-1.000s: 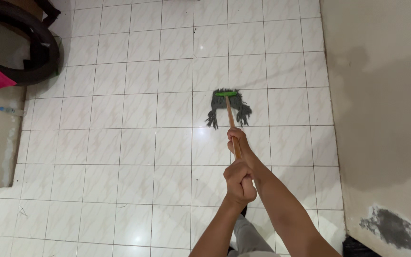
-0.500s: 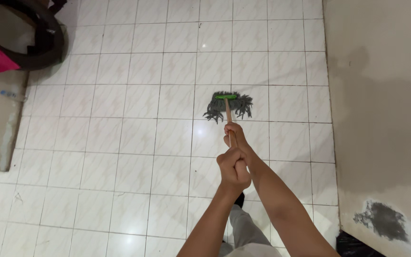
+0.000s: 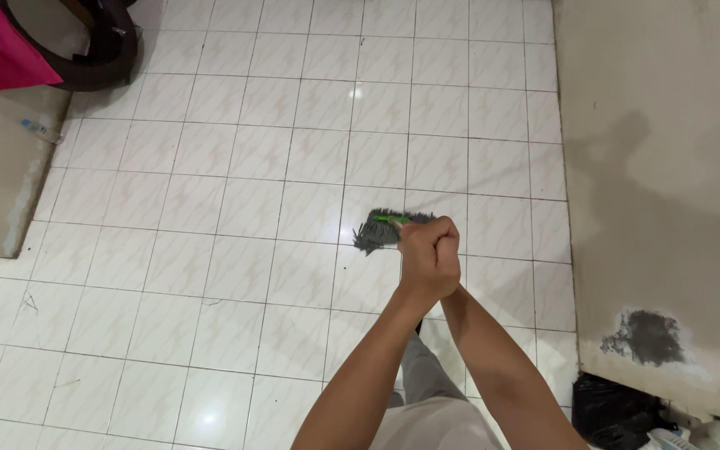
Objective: The person mops the tiled floor of a house with a cloth mop, pushing it back and forth to clean different sections of the tiles along the walls and doors.
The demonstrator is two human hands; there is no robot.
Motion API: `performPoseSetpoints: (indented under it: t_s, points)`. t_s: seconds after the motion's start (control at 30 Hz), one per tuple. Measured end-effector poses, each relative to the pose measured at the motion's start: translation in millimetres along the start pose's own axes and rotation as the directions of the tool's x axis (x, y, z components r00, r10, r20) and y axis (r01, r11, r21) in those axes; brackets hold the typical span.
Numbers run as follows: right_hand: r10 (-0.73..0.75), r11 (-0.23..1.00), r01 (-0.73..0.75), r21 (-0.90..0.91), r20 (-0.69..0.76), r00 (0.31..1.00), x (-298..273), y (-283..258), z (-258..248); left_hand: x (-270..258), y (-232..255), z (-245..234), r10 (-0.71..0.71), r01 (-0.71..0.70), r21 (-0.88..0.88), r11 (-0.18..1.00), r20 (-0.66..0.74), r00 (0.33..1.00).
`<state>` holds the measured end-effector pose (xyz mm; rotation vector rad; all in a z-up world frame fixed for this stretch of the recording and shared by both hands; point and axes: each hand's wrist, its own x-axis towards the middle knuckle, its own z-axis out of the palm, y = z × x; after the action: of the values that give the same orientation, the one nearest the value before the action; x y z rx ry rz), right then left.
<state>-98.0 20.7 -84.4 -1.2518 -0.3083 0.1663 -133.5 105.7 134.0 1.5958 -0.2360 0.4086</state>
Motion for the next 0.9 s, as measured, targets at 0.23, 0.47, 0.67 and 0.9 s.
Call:
performPoseSetpoints:
  t_s: [0.23, 0.47, 0.67, 0.9]
  points:
    - [0.178, 0.915, -0.190, 0.355, 0.066, 0.982, -35.6, 42.9, -5.3, -35.7, 15.7, -10.4, 0.170, -0.168, 0.035, 0.985, -0.054, 0.984]
    - [0.323, 0.938, -0.295, 0.182, -0.150, 0.934, -20.1, 75.7, -1.3, -45.6, -29.7, -14.2, 0.165, -0.171, -0.042, 0.984, -0.114, 0.980]
    - [-0.184, 0.918, 0.155, -0.364, -0.046, 0.982, 77.2, 152.6, -58.6, 8.2, -79.6, -8.7, 0.167, -0.176, -0.093, 0.980, -0.101, 0.981]
    - [-0.228, 0.855, 0.171, -0.490, -0.060, 0.972, 192.7, 199.2, -111.3, 96.4, -150.0, 3.7, 0.176, -0.182, -0.094, 0.979, -0.069, 0.982]
